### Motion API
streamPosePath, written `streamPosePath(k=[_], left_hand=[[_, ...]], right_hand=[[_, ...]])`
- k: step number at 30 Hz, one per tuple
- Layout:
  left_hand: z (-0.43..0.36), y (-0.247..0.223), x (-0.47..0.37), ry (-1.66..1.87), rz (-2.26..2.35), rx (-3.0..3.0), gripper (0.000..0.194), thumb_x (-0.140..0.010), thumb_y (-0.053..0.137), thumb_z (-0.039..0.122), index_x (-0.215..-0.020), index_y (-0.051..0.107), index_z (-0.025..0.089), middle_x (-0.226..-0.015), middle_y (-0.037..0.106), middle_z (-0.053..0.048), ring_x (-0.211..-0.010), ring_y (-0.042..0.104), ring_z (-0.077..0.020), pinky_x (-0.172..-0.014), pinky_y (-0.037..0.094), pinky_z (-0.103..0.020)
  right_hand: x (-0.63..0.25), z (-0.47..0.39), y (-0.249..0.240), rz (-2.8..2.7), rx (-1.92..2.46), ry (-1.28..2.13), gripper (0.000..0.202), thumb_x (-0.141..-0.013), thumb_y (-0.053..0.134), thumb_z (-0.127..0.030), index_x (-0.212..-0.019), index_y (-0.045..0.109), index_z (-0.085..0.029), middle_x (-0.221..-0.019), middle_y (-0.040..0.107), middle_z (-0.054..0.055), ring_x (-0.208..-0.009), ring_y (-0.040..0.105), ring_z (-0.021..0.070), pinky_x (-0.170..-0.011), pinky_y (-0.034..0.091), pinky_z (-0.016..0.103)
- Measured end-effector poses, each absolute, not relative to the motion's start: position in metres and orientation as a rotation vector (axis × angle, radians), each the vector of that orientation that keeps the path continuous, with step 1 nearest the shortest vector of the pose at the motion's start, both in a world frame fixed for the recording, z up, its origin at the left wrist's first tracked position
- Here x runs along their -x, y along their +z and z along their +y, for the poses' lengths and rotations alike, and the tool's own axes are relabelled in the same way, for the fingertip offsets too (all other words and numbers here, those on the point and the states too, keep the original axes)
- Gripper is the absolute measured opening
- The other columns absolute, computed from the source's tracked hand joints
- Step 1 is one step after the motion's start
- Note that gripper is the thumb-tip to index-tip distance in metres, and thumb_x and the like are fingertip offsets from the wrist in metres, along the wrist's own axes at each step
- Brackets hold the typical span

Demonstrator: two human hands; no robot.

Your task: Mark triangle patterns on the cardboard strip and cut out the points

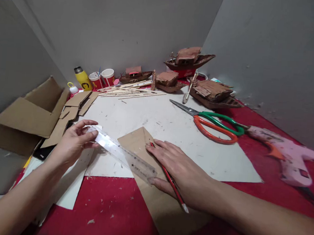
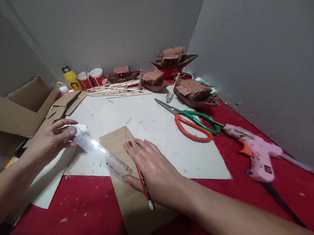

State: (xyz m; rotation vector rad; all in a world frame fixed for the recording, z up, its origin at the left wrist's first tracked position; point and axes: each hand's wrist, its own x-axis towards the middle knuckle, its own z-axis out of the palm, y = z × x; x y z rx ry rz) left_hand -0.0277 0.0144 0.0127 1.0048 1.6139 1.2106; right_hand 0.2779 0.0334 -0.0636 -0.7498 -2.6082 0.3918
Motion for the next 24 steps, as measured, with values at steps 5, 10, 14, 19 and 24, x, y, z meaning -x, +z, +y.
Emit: streamPosePath(k=[5, 10, 14, 19, 24], left_hand=[[0.037, -0.012, 0.033, 1.13, 1.633, -1.072, 0.046, -0.061, 0.084, 0.033, -0.099, 0.064, 0.015, -0.076, 0.064, -0.002, -0.063, 0.064, -0.0155, -0.056, 0.06, -0.03], [0.045, -0.015, 0.046, 1.022, 1.813, -1.28, 0.04, -0.069, 0.08, 0.036, -0.102, 0.069, 0.016, -0.085, 0.065, -0.006, -0.068, 0.063, -0.0182, -0.056, 0.055, -0.03], [0.025, -0.011, 0.037, 0.759, 2.127, -2.316, 0.037, -0.087, 0.064, 0.034, -0.12, 0.065, 0.018, -0.124, 0.064, -0.016, -0.108, 0.062, -0.0326, -0.09, 0.053, -0.052], [-0.016, -0.016, 0.004, 0.416, 1.456, -2.93, 0.043, -0.093, 0.059, 0.023, -0.134, 0.055, 0.009, -0.136, 0.06, -0.018, -0.135, 0.048, -0.0324, -0.107, 0.048, -0.046], [-0.033, -0.03, -0.006, 0.093, 1.336, -3.054, 0.061, -0.094, 0.058, 0.045, -0.139, 0.052, 0.004, -0.145, 0.051, -0.026, -0.139, 0.043, -0.0403, -0.095, 0.057, -0.046]], right_hand=[[-0.278, 0.036, -0.062, -2.624, 0.741, 0.374, 0.07, -0.088, 0.067, -0.041, -0.142, 0.048, -0.001, -0.142, 0.056, 0.025, -0.136, 0.047, 0.043, -0.106, 0.045, 0.063], [-0.277, 0.037, -0.059, -2.624, 0.729, 0.419, 0.067, -0.088, 0.067, -0.039, -0.141, 0.049, -0.002, -0.141, 0.057, 0.025, -0.134, 0.048, 0.0425, -0.105, 0.045, 0.063], [-0.277, 0.037, -0.062, -2.594, 0.747, 0.486, 0.065, -0.082, 0.07, -0.027, -0.14, 0.049, -0.007, -0.141, 0.058, 0.022, -0.135, 0.049, 0.0395, -0.109, 0.043, 0.06], [-0.282, 0.034, -0.07, -2.589, 0.799, 0.499, 0.073, -0.083, 0.069, -0.027, -0.149, 0.039, -0.012, -0.15, 0.05, 0.019, -0.144, 0.038, 0.0344, -0.116, 0.035, 0.056], [-0.284, 0.033, -0.077, -2.604, 0.787, 0.436, 0.073, -0.085, 0.067, -0.025, -0.15, 0.036, -0.012, -0.151, 0.05, 0.015, -0.148, 0.031, 0.0313, -0.118, 0.032, 0.054]])
